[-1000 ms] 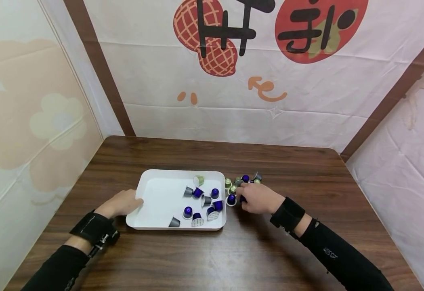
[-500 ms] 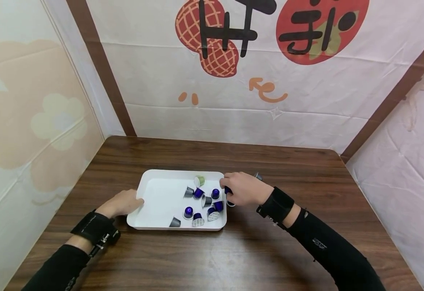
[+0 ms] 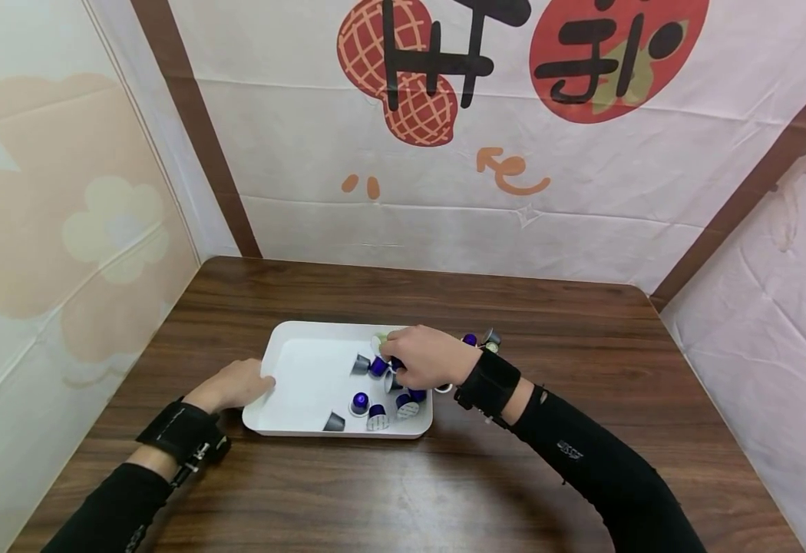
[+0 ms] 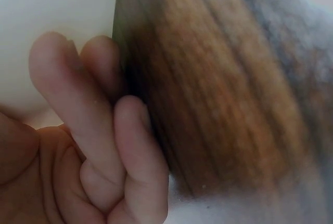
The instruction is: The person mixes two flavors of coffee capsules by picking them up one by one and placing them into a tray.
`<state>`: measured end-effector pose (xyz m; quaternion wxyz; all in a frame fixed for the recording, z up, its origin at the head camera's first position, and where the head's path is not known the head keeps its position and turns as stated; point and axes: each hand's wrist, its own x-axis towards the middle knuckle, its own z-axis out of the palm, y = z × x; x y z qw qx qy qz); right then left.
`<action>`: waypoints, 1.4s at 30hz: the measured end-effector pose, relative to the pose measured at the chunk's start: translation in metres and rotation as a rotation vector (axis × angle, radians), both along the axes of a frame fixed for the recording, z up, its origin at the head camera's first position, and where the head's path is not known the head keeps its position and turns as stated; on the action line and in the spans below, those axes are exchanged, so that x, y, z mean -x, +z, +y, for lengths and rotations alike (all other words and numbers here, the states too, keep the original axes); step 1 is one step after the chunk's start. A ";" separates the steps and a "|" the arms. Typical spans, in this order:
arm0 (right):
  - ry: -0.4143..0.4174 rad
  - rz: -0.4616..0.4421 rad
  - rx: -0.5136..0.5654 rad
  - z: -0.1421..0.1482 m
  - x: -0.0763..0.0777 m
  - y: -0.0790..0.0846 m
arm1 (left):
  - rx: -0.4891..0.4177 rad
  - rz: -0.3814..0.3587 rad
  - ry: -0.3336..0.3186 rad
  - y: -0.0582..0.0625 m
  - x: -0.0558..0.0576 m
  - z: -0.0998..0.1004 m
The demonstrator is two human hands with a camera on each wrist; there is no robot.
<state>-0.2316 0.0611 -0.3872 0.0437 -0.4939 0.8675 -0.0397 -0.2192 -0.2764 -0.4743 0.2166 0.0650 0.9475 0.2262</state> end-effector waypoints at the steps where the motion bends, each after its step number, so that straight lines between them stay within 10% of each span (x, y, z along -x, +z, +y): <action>1: 0.007 0.002 -0.002 -0.003 0.000 0.000 | -0.001 0.001 -0.002 0.000 0.000 0.000; 42: 0.029 -0.062 -0.074 -0.052 0.002 -0.017 | -0.013 0.050 -0.043 0.002 -0.001 0.000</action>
